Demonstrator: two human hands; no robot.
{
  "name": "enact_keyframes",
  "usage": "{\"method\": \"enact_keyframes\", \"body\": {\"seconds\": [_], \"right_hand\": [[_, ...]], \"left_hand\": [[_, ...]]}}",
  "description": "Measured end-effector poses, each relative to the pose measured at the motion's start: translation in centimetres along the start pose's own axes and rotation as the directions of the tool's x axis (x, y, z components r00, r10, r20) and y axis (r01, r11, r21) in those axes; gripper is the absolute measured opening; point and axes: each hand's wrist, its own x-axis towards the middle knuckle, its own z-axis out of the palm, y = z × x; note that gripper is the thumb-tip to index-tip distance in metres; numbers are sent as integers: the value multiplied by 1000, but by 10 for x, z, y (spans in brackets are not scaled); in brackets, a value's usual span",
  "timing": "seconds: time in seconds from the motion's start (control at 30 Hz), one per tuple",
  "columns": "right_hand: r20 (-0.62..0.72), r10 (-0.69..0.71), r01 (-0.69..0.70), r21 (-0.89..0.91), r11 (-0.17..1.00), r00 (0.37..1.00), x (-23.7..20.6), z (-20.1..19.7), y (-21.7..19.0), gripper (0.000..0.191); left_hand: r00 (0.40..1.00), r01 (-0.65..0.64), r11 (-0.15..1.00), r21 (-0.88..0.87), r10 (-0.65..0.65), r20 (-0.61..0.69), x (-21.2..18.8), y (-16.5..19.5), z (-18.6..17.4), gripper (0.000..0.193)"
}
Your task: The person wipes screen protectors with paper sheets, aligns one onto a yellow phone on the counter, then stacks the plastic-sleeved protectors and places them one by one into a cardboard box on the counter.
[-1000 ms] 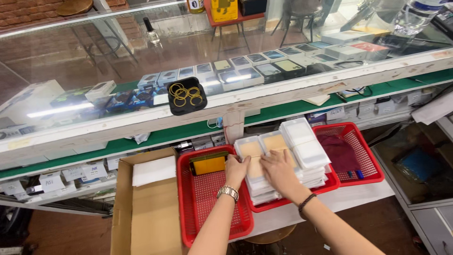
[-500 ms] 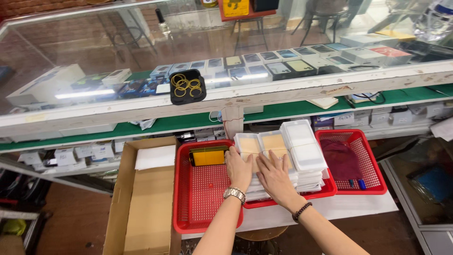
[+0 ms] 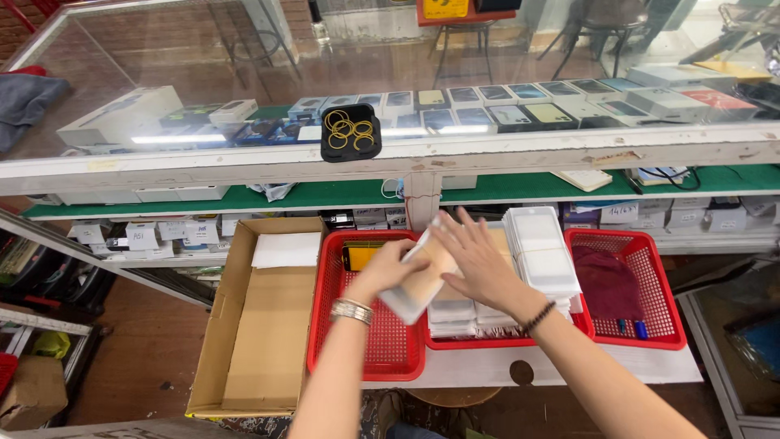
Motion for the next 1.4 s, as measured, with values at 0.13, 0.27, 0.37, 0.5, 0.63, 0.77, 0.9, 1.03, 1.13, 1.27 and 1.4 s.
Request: {"method": "enact_keyframes", "body": {"seconds": [0.13, 0.27, 0.37, 0.5, 0.63, 0.77, 0.9, 1.03, 1.13, 1.27, 1.4], "right_hand": [[626, 10, -302, 362, 882, 780, 26, -6, -10, 70], [780, -18, -624, 514, 589, 626, 14, 14, -29, 70], [787, 124, -794, 580, 185, 604, -4, 29, -35, 70], [749, 384, -755, 633, -172, 541, -1, 36, -44, 71], [751, 385, -825, 562, 52, 536, 14, 22, -58, 68], [345, 471, -583, 438, 685, 812, 19, -4, -52, 45], [231, 142, -260, 641, 723, 963, 18, -3, -51, 23], [365, 58, -291, 628, 721, 929, 16, 16, -59, 17], [426, 49, -338, 637, 693, 903, 14, 27, -71, 15], [568, 242, -605, 631, 486, 787, 14, 31, -97, 18], [508, 230, -546, 657, 519, 830, 21, 25, -111, 19]], "left_hand": [[934, -147, 955, 256, 48, 355, -22, 29, -47, 53], [970, -78, 969, 233, 20, 241, -34, 26, -57, 57], [955, -77, 993, -86, 49, -292, -43, 5, -52, 67], [936, 33, 634, -773, -291, -199, -49, -11, -8, 78], [972, 5, 113, -994, -233, -22, -45, -15, 31, 74], [987, 58, 60, -997, -151, 48, -45, -24, 23, 65], [965, 175, 168, -970, -225, 135, -50, -22, 19, 58], [900, 341, 307, -888, -380, 214, -51, -22, 24, 59], [815, 374, 417, -828, -574, 79, -50, -37, 22, 56], [899, 240, 135, -961, -405, 167, -47, -73, 13, 54], [904, 93, 43, -995, -422, 66, -42, -97, 5, 52]]}}
